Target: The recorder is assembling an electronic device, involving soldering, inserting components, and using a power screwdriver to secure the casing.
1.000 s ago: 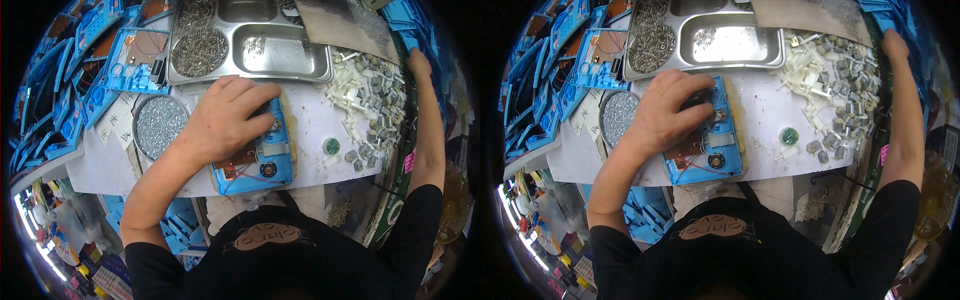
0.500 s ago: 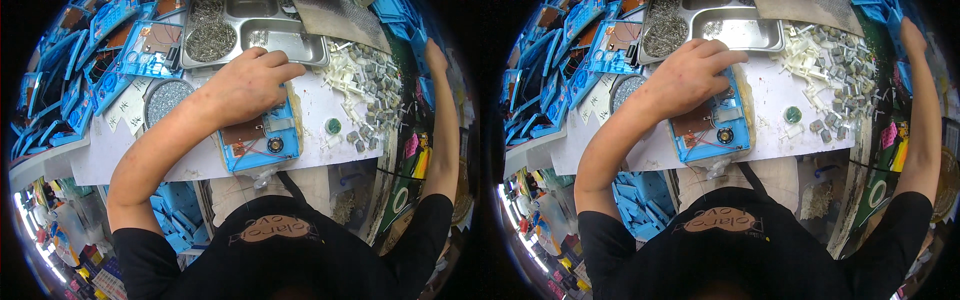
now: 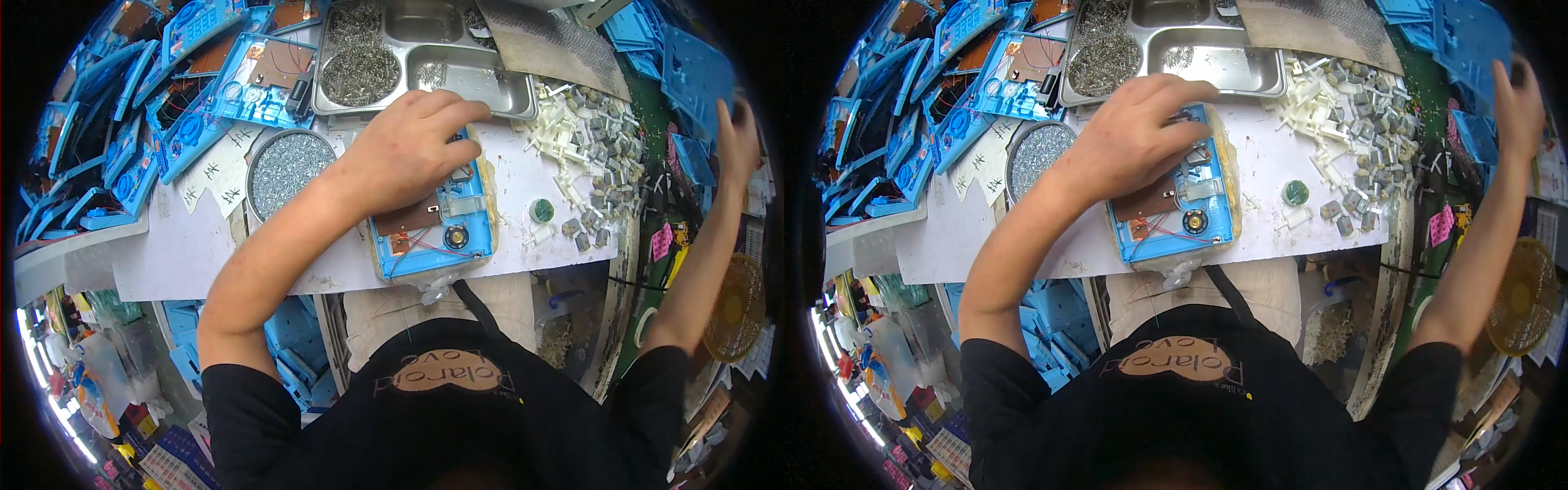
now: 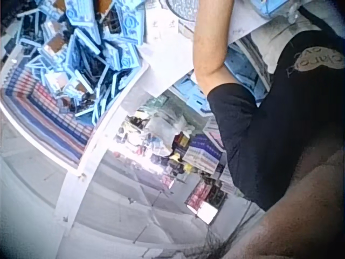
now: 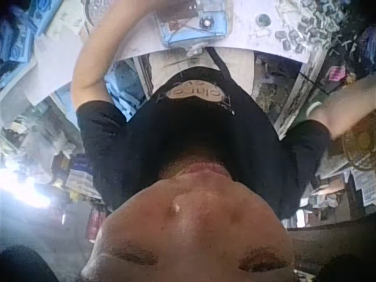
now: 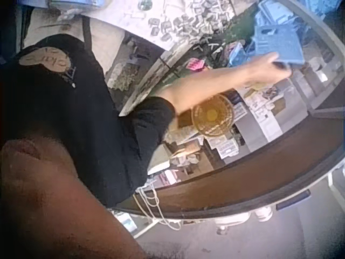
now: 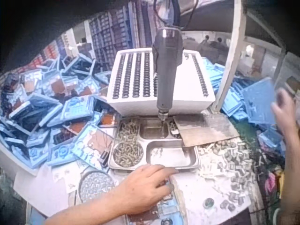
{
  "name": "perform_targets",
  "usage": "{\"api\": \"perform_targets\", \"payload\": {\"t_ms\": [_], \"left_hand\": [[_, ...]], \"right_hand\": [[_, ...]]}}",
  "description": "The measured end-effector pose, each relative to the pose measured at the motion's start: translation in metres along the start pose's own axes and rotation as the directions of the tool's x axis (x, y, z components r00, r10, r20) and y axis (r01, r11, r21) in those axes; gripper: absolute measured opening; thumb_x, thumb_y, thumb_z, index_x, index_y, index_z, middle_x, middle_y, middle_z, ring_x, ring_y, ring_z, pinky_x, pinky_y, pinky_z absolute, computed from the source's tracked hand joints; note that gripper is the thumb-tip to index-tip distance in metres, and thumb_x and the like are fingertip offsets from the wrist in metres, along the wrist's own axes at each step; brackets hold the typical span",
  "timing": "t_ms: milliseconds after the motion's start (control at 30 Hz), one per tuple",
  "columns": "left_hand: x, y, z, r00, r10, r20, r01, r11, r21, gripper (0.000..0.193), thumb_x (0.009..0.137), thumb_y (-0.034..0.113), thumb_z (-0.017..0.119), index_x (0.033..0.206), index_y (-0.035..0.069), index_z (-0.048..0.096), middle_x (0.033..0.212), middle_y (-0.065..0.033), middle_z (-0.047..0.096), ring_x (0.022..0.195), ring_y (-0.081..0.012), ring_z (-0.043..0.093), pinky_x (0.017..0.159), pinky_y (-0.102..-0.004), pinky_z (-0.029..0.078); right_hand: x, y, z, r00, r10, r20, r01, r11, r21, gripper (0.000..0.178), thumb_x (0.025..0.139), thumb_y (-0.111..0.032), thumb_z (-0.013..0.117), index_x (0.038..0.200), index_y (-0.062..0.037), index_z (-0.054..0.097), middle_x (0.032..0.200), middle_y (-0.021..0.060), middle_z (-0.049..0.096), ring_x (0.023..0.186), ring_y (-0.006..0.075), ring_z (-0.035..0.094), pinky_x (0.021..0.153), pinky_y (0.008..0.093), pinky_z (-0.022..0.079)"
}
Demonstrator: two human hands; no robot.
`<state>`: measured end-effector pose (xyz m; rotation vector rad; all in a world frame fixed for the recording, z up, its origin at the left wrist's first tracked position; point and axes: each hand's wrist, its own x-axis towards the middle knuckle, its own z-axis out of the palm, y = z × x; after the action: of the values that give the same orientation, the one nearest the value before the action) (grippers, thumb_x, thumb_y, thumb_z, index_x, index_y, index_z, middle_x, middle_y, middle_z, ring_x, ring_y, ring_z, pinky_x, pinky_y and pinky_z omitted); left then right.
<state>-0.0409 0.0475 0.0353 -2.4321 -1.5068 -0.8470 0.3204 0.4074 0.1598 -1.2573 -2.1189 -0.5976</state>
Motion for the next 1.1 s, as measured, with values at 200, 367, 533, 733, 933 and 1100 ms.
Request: {"api": "perform_targets", "payload": {"t_ms": [200,367,533,733,933,1100], "left_hand": [[-0.016,0.045,-0.038,0.677,-0.595,0.433,0.498,-0.063,-0.865,0.056,0.101,0.051,0.059,0.125,0.000,0.064,0.118,-0.0146,0.068,0.086,-0.0188,0.067,0.065,-0.0286,0.056],[-0.015,0.049,-0.056,0.491,-0.715,0.499,0.503,-0.235,-0.832,0.062,0.101,0.041,0.063,0.140,-0.005,0.047,0.118,-0.0179,0.068,0.101,-0.0224,0.070,0.075,-0.0313,0.060],[-0.039,0.071,-0.058,0.455,-0.834,0.313,0.400,-0.123,-0.908,0.046,0.100,0.020,0.066,0.134,-0.006,0.050,0.120,-0.0172,0.068,0.099,-0.0188,0.069,0.080,-0.0294,0.058],[-0.066,0.095,-0.028,0.427,-0.885,0.184,0.807,0.282,-0.519,0.092,0.088,0.028,0.079,0.154,-0.010,0.028,0.084,-0.0097,0.065,0.069,-0.0135,0.064,0.058,-0.0289,0.050],[-0.067,0.099,-0.016,0.507,-0.848,0.153,0.857,0.477,-0.195,0.094,0.083,0.033,0.081,0.154,-0.007,0.033,0.062,-0.0052,0.056,0.053,-0.0189,0.060,0.051,-0.0310,0.047],[-0.078,0.095,-0.013,0.440,-0.888,0.130,0.850,0.365,-0.381,0.085,0.084,0.023,0.081,0.153,-0.003,0.039,0.063,-0.0036,0.054,0.054,-0.0144,0.056,0.051,-0.0286,0.044]], "right_hand": [[-0.161,-0.184,-0.064,0.971,-0.066,-0.229,0.229,0.532,0.815,0.025,0.084,0.002,0.075,0.108,0.0013,0.064,0.106,0.0137,0.070,0.092,0.0219,0.067,0.082,0.0365,0.056],[-0.168,-0.269,-0.078,0.813,-0.580,-0.048,0.246,0.268,0.931,0.042,0.076,-0.006,0.078,0.116,-0.0094,0.064,0.104,0.0077,0.066,0.088,0.0276,0.063,0.078,0.0404,0.051],[-0.176,-0.254,-0.073,0.550,-0.550,0.628,-0.773,-0.051,0.632,0.059,0.091,-0.008,0.071,0.144,-0.0060,0.047,0.088,0.0046,0.068,0.073,0.0153,0.064,0.065,0.0275,0.050],[-0.240,-0.245,-0.082,0.674,-0.386,0.629,-0.596,0.217,0.773,0.057,0.096,-0.007,0.067,0.148,-0.0017,0.044,0.066,0.0018,0.059,0.055,0.0092,0.053,0.051,0.0263,0.039],[-0.259,-0.247,-0.070,0.721,-0.401,0.565,-0.376,0.457,0.806,0.049,0.094,-0.010,0.068,0.139,-0.0032,0.052,0.058,0.0057,0.052,0.048,0.0191,0.053,0.050,0.0314,0.040],[-0.248,-0.256,-0.058,0.704,-0.509,0.495,-0.252,0.472,0.845,0.044,0.093,-0.012,0.069,0.135,-0.0057,0.056,0.064,0.0106,0.060,0.052,0.0254,0.060,0.051,0.0351,0.045]]}}
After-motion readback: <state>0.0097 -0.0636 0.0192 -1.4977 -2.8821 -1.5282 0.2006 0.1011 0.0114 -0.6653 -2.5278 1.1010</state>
